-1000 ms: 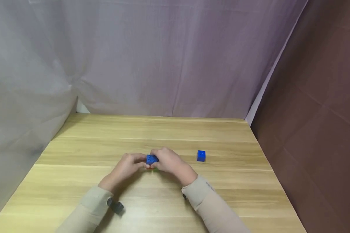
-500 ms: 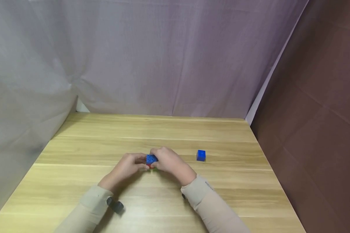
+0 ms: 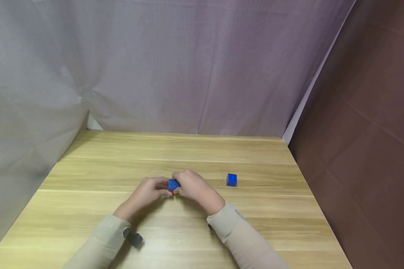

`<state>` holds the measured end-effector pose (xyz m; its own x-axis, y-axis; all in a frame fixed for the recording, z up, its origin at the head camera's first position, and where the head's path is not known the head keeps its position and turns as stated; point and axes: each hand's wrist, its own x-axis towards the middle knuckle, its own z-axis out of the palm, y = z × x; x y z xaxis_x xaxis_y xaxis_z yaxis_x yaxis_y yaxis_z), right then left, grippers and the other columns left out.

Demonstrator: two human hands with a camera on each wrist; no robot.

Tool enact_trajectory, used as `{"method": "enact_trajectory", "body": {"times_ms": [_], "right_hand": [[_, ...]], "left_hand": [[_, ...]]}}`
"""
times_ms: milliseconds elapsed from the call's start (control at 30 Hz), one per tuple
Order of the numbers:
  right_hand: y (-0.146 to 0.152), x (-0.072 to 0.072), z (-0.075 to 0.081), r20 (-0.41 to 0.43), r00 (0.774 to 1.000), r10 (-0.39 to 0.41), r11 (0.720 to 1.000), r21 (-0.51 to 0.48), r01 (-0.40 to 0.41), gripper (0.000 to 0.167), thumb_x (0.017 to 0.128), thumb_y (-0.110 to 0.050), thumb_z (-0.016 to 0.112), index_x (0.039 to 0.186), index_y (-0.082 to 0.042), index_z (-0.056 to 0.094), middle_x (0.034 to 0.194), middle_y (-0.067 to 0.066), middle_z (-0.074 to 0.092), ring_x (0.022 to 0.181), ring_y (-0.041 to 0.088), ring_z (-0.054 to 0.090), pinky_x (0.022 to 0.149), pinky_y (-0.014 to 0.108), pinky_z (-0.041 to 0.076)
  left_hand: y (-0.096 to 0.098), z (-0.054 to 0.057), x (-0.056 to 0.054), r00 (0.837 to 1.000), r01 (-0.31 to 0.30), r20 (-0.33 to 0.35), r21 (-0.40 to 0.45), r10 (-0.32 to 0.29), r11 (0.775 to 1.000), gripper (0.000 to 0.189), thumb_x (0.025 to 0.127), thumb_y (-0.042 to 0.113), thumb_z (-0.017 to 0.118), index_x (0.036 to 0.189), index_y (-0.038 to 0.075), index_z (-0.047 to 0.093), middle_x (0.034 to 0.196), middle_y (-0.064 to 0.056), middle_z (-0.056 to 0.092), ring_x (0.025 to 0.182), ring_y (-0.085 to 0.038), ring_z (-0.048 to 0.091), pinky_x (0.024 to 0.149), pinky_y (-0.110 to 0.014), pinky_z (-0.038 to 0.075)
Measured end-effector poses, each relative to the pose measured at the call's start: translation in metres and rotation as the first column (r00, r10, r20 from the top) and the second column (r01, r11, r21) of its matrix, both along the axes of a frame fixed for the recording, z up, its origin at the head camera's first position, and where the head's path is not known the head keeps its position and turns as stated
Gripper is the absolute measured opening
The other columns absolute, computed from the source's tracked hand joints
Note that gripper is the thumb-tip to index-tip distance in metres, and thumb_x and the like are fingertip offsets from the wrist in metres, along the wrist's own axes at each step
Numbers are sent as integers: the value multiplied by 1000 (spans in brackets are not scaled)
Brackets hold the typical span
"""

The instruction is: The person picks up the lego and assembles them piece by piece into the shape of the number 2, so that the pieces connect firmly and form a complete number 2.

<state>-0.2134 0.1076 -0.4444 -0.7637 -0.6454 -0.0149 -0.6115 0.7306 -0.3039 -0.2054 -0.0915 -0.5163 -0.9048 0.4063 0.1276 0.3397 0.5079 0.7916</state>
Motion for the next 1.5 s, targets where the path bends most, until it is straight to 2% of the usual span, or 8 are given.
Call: {"method": "enact_trajectory", "body": {"times_ms": [533, 800, 1067, 1300, 1500], "right_hand": [[-4, 3, 1, -21, 1000, 7, 1000, 25, -6, 24, 85, -19, 83, 100, -9, 67, 88, 0, 69, 72, 8, 57, 65, 23, 49], [-6, 4, 2, -23, 1000, -7, 1000, 30, 8, 23, 84, -17, 83, 98, -8, 67, 86, -1, 68, 71, 8, 56, 64, 22, 48], [-6, 4, 0, -36, 999, -4, 1000, 29, 5, 23, 84, -16, 83, 100, -9, 68, 89, 1, 70, 73, 8, 58, 66, 23, 50], [-6, 4, -2, -37, 999, -6, 1000, 28, 7, 24, 83, -16, 84, 99, -9, 67, 89, 1, 70, 74, 9, 59, 67, 24, 51], [-6, 2, 1, -43, 999, -10, 1000, 26, 11, 24, 83, -16, 84, 98, -9, 67, 87, 0, 69, 73, 8, 58, 66, 23, 50]], "left_hand": [[2, 0, 2, 999, -20, 32, -22, 21, 1000, 34, 85, 20, 81, 116, 8, 72, 107, -4, 75, 94, -13, 72, 84, -28, 57], [3, 0, 2, 1000, -20, 10, -40, 20, 999, 32, 86, 20, 81, 115, 8, 71, 106, -4, 75, 94, -15, 72, 86, -31, 57], [2, 1, 3, 999, -12, -44, -85, 8, 996, 29, 87, 22, 80, 112, 12, 71, 107, -2, 74, 102, -20, 69, 91, -41, 54], [2, 3, 3, 1000, -12, -11, -51, 11, 999, 24, 86, 20, 81, 108, 15, 71, 102, 2, 74, 96, -16, 68, 85, -37, 55], [3, 2, 0, 1000, -26, -13, -34, 26, 999, 26, 84, 16, 82, 107, 15, 71, 101, 2, 74, 96, -16, 69, 87, -40, 55]]}}
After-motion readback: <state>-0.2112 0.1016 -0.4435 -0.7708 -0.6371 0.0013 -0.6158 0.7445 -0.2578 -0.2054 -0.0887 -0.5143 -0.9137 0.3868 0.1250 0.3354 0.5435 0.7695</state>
